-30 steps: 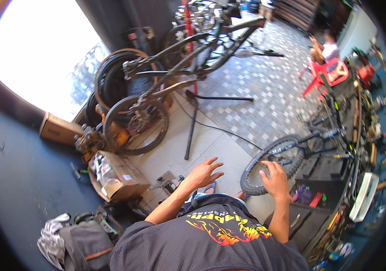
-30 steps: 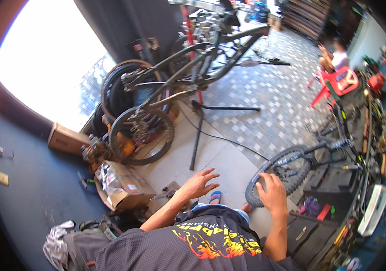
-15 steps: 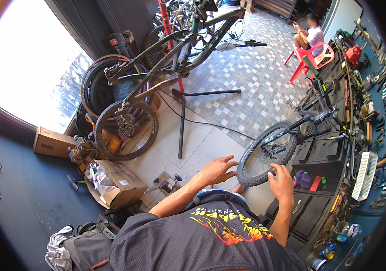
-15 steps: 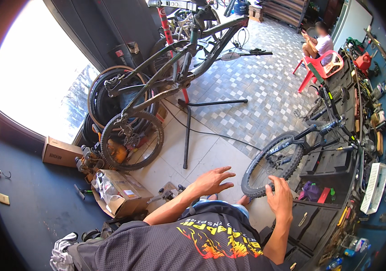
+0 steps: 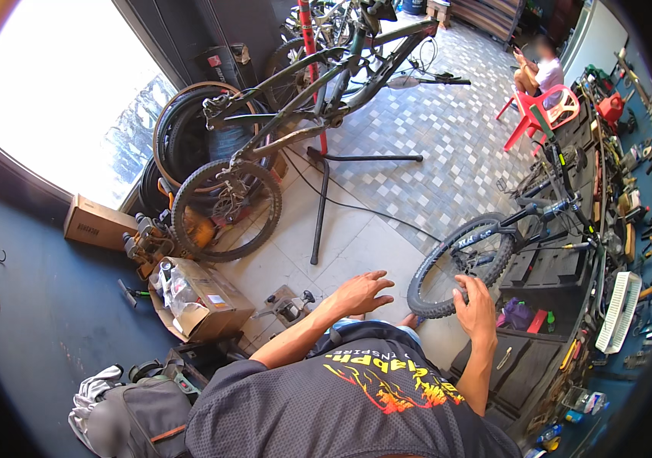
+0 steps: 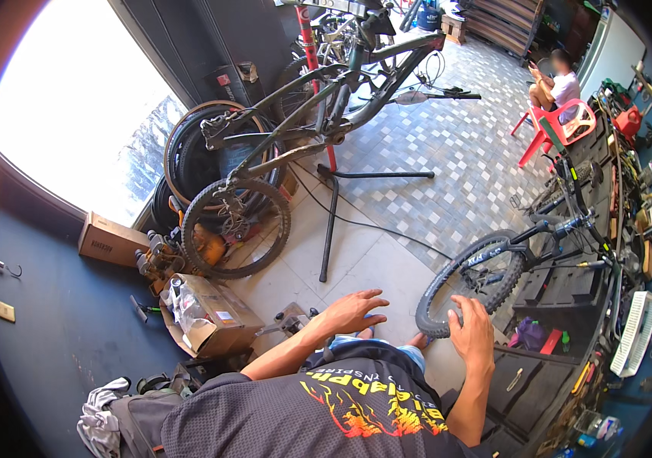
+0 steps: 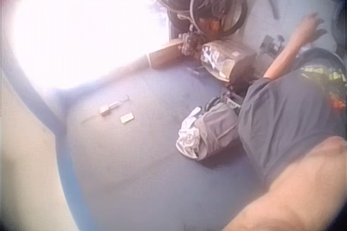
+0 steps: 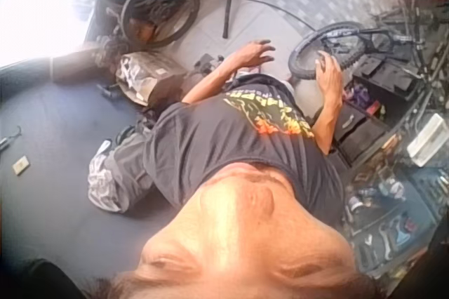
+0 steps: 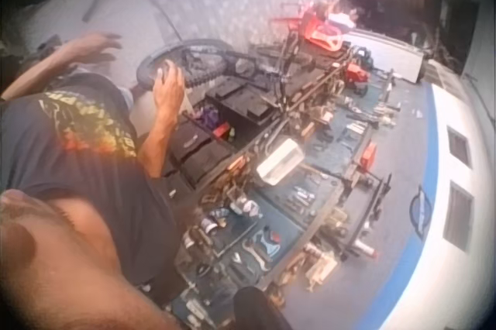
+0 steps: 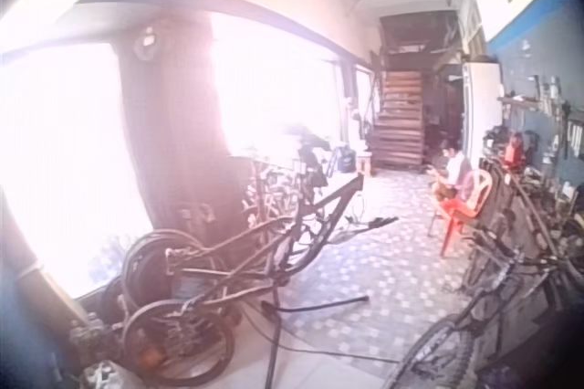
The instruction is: The person works on a bicycle mounted on a repair stand, using a yellow multi-tool to adjust components near the frame and handlebar area. They repeatedly reach for tools and parts on a nearby workbench, manipulate cables, and tighten fasteners on the bike frame.
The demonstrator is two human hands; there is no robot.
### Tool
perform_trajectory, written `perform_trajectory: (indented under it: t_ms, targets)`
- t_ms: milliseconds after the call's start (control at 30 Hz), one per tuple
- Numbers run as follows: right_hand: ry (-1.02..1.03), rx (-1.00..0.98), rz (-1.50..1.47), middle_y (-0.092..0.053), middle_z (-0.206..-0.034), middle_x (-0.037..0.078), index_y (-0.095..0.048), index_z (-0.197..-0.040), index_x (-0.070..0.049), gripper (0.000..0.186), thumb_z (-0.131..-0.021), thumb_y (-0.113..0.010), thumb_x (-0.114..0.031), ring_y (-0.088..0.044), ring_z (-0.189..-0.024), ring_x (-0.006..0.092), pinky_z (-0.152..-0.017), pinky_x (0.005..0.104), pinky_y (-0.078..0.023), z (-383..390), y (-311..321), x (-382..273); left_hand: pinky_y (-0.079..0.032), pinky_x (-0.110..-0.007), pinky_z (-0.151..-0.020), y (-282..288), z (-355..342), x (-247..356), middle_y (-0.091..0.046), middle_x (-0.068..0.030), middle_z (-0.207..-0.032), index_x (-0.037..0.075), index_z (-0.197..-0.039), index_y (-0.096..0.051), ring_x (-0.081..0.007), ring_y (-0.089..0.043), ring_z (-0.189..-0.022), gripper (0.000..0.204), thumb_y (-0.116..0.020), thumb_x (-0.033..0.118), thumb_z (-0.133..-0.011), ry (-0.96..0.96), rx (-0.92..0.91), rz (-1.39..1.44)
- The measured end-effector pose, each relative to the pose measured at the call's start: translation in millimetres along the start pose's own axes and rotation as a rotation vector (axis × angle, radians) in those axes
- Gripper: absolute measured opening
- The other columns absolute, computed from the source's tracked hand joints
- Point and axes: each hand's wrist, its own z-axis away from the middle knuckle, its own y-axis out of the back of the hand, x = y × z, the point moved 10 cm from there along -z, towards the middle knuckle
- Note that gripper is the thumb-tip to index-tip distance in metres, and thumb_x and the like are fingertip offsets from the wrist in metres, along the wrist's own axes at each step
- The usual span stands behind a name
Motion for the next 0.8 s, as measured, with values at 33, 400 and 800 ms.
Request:
perform_trajectory:
  t_ms: [33,400,800]
  targets:
    - [0.008,-0.001,-0.008,-0.07,-0.112,0.017,-0.067,-0.126,-0.004,0.032,-0.095,-0.069,-0.012,-0.066,-0.11,0.038,-0.097,0.0483,-0.052,-0.8,-0.4,-2.9,-0.05,-0.049,-0.111,1.6,1.4,-0.6,-0.054,-0.0225,-0.156,0.014,-0.141,-0.067,-0.0428,-0.057,-0.138,0.05,-0.064,0.046,-0.103,0.006,0.001,-0.001]
    - [-0.071,0.218,0.047,-0.071,-0.117,0.014,-0.069,-0.126,-0.011,0.029,-0.098,-0.068,-0.017,-0.069,-0.109,0.0372,-0.092,0.0454,-0.056,21.8,58.9,16.4,-0.048,-0.05,-0.114,-1.0,-47.9,62.4,-0.052,-0.0212,-0.158,0.015,-0.142,-0.066,-0.0437,-0.056,-0.139,0.048,-0.07,0.04,-0.102,-0.206,-0.096,0.098]
    - [-0.446,0.709,0.18,-0.073,-0.108,0.012,-0.07,-0.117,-0.008,0.02,-0.1,-0.065,-0.017,-0.07,-0.104,0.0351,-0.091,0.0463,-0.056,182.6,186.4,144.8,-0.058,-0.044,-0.097,-73.5,-122.5,230.9,-0.064,-0.0197,-0.146,0.007,-0.132,-0.073,-0.0371,-0.067,-0.126,0.038,-0.075,0.025,-0.098,-0.505,-0.356,0.168]
